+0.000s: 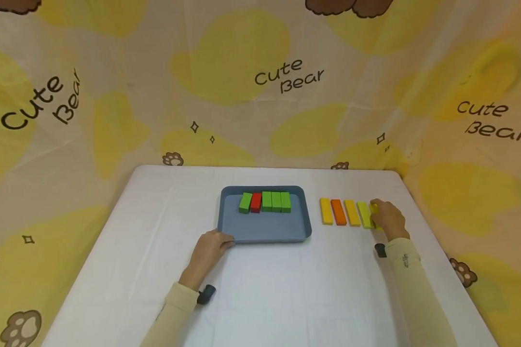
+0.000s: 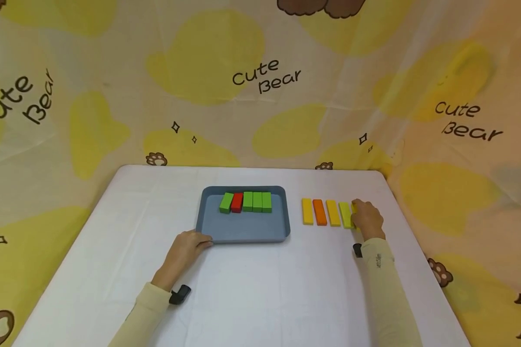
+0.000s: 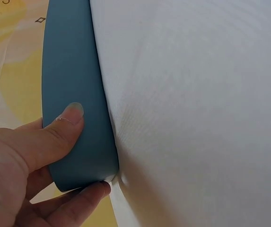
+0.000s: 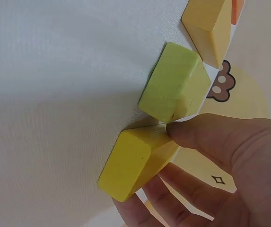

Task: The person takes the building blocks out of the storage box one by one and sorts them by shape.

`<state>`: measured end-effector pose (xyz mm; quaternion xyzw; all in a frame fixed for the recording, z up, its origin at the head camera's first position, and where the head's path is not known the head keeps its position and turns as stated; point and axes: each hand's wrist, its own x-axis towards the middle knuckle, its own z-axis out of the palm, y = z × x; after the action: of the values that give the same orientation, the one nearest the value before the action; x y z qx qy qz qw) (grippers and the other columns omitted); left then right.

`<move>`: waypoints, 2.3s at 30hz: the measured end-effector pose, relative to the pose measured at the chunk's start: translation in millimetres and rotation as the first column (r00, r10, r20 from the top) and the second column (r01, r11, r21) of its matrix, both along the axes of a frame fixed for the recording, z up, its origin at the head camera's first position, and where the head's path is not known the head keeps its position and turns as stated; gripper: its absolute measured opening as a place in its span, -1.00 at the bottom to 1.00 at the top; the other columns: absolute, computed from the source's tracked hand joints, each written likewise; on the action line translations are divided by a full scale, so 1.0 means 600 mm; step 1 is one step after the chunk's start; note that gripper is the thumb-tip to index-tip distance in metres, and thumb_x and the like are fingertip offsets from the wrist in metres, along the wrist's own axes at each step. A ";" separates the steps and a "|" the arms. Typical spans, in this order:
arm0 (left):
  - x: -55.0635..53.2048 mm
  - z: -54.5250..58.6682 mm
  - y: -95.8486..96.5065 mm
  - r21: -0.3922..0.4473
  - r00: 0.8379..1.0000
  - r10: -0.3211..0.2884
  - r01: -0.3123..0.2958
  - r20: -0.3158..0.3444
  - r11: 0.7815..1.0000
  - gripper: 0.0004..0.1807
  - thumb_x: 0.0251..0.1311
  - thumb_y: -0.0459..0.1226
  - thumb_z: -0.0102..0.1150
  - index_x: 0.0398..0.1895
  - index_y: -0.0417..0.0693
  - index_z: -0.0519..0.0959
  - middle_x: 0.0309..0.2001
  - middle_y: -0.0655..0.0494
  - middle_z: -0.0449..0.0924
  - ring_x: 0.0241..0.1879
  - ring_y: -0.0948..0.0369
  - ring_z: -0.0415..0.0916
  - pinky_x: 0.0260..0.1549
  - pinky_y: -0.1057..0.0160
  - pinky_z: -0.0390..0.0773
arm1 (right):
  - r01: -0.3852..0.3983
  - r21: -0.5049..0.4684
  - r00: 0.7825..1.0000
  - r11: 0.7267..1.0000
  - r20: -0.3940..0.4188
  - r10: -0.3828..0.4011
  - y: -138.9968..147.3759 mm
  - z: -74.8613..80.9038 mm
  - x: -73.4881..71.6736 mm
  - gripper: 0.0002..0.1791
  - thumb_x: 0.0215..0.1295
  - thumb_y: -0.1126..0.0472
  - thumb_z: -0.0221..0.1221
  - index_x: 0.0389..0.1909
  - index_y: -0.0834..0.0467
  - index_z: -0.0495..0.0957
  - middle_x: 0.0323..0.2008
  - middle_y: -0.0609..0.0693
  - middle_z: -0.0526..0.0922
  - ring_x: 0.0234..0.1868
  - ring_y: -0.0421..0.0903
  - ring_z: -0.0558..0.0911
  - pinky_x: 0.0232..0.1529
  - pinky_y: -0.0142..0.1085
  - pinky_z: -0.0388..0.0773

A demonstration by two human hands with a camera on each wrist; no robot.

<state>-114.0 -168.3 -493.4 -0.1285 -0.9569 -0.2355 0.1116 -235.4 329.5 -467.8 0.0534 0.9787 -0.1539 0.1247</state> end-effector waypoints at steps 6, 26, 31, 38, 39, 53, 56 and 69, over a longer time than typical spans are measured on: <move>0.003 0.003 0.001 0.000 1.000 -0.007 0.007 -0.009 1.000 -0.91 -0.03 -0.32 0.46 -0.40 -0.05 0.78 -0.37 0.01 0.77 -0.34 0.06 0.72 -0.37 0.17 0.68 | 0.000 -0.003 1.000 1.000 0.018 0.000 0.001 0.000 -0.002 -0.43 0.32 0.28 0.00 0.36 0.28 0.24 0.23 0.48 0.34 0.13 0.37 0.41 0.13 0.30 0.38; 0.001 -0.006 0.003 -0.010 1.000 0.003 -0.003 -0.015 1.000 -0.91 -0.03 -0.30 0.46 -0.39 -0.04 0.78 -0.37 0.04 0.77 -0.34 0.09 0.70 -0.35 0.19 0.67 | 0.005 0.019 1.000 1.000 0.005 -0.005 0.000 0.002 -0.009 -0.45 0.36 0.25 0.01 0.36 0.27 0.25 0.21 0.49 0.34 0.07 0.36 0.42 0.10 0.29 0.41; -0.003 -0.004 0.002 -0.012 1.000 -0.007 0.006 -0.025 1.000 -0.90 -0.03 -0.31 0.47 -0.39 -0.05 0.78 -0.37 0.03 0.77 -0.34 0.09 0.71 -0.35 0.19 0.68 | -0.050 0.020 0.989 0.999 -0.136 0.053 -0.033 0.027 -0.004 -0.53 0.42 0.19 0.03 0.29 0.27 0.36 0.16 0.48 0.39 0.04 0.38 0.49 -0.04 0.24 0.51; -0.007 -0.003 0.003 -0.030 1.000 -0.006 0.005 -0.006 1.000 -0.90 -0.02 -0.31 0.46 -0.38 -0.03 0.78 -0.36 0.04 0.77 -0.34 0.10 0.71 -0.34 0.19 0.67 | -0.093 0.010 0.974 0.996 -0.208 0.093 -0.115 0.059 -0.013 -0.55 0.44 0.15 0.06 0.28 0.21 0.40 0.19 0.42 0.41 0.09 0.36 0.49 0.06 0.24 0.50; -0.007 -0.004 0.003 -0.031 1.000 -0.003 0.003 -0.005 1.000 -0.90 -0.02 -0.31 0.46 -0.38 -0.03 0.78 -0.36 0.04 0.77 -0.34 0.10 0.71 -0.34 0.20 0.67 | -0.104 0.010 0.973 0.995 -0.205 0.104 -0.128 0.061 -0.015 -0.56 0.44 0.15 0.06 0.28 0.21 0.41 0.20 0.41 0.41 0.11 0.35 0.49 0.08 0.23 0.50; -0.006 -0.002 0.004 -0.031 1.000 0.001 -0.001 -0.009 1.000 -0.89 -0.02 -0.32 0.46 -0.37 -0.06 0.77 -0.35 0.05 0.77 -0.31 0.10 0.70 -0.32 0.19 0.67 | -0.307 0.053 0.884 0.950 -0.355 0.305 -0.312 0.067 -0.033 -0.62 0.38 0.14 0.16 0.16 0.15 0.54 0.09 0.27 0.59 -0.03 0.21 0.64 -0.02 0.03 0.62; -0.007 -0.002 0.004 -0.033 1.000 0.004 -0.004 -0.007 0.999 -0.89 -0.02 -0.32 0.46 -0.37 -0.05 0.78 -0.35 0.05 0.77 -0.31 0.10 0.70 -0.32 0.19 0.67 | -0.332 0.059 0.866 0.941 -0.377 0.329 -0.344 0.054 -0.032 -0.64 0.37 0.16 0.16 0.14 0.17 0.56 0.05 0.26 0.61 -0.05 0.18 0.66 -0.07 0.01 0.64; -0.006 -0.003 0.004 -0.035 1.000 0.007 -0.007 -0.008 0.999 -0.89 -0.03 -0.32 0.46 -0.38 -0.05 0.78 -0.35 0.05 0.77 -0.33 0.11 0.71 -0.34 0.20 0.67 | -0.306 0.046 0.915 0.951 -0.262 0.308 -0.417 0.039 -0.034 -0.64 0.32 0.22 0.11 0.10 0.26 0.52 -0.01 0.32 0.56 -0.13 0.19 0.63 -0.21 -0.02 0.65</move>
<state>-117.6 -165.8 -494.9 -0.1281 -0.9608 -0.2179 0.1140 -255.8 79.3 -444.6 -0.1217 0.9831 -0.1361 0.0145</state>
